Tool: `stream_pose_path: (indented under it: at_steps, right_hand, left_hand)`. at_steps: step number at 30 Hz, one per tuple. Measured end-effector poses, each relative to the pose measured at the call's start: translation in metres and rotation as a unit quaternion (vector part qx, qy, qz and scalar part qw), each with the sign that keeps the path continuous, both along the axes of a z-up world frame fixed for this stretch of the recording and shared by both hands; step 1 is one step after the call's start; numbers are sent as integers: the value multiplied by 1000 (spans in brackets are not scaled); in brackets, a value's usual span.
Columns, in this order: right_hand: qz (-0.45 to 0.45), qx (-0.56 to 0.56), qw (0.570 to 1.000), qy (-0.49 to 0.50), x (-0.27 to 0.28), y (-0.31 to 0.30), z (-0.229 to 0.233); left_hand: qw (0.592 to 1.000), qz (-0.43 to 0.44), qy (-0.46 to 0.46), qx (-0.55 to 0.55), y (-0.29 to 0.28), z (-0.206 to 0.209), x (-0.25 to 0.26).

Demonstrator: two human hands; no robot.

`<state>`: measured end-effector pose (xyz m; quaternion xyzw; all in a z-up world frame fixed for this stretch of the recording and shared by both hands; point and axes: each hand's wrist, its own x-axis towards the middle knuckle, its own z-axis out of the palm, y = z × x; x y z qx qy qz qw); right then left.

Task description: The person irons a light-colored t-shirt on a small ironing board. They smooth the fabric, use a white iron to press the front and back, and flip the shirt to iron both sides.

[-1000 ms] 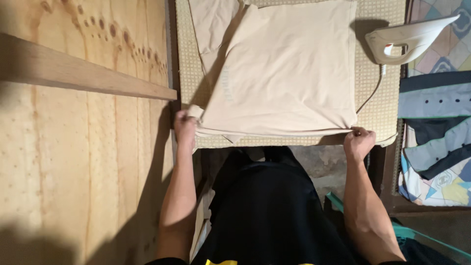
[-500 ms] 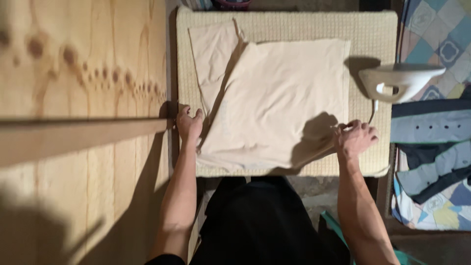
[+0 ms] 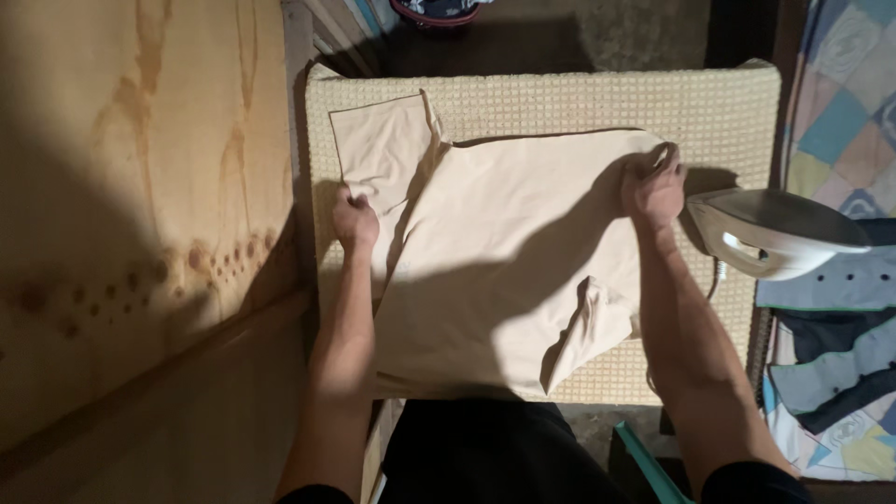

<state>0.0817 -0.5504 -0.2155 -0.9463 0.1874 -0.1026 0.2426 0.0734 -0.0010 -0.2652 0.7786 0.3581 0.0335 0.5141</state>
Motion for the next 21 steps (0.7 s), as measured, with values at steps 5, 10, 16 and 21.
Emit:
stream_pose_path:
  at_steps: [5, 10, 16, 21]
  right_hand:
    - [-106, 84, 990, 29, 18, -2, 24]
    - [-74, 82, 993, -43, 8, -11, 14]
    - [-90, 233, 968, -11, 20, -30, 11]
    - [-77, 332, 939, 39, 27, -27, 13]
  left_hand:
    - [956, -41, -175, 232, 44, 13, 62]
    - [974, -154, 102, 134, 55, 63, 94]
    - [937, -42, 154, 312, 19, 89, 123]
    - [925, -190, 179, 278, -17, 102, 125]
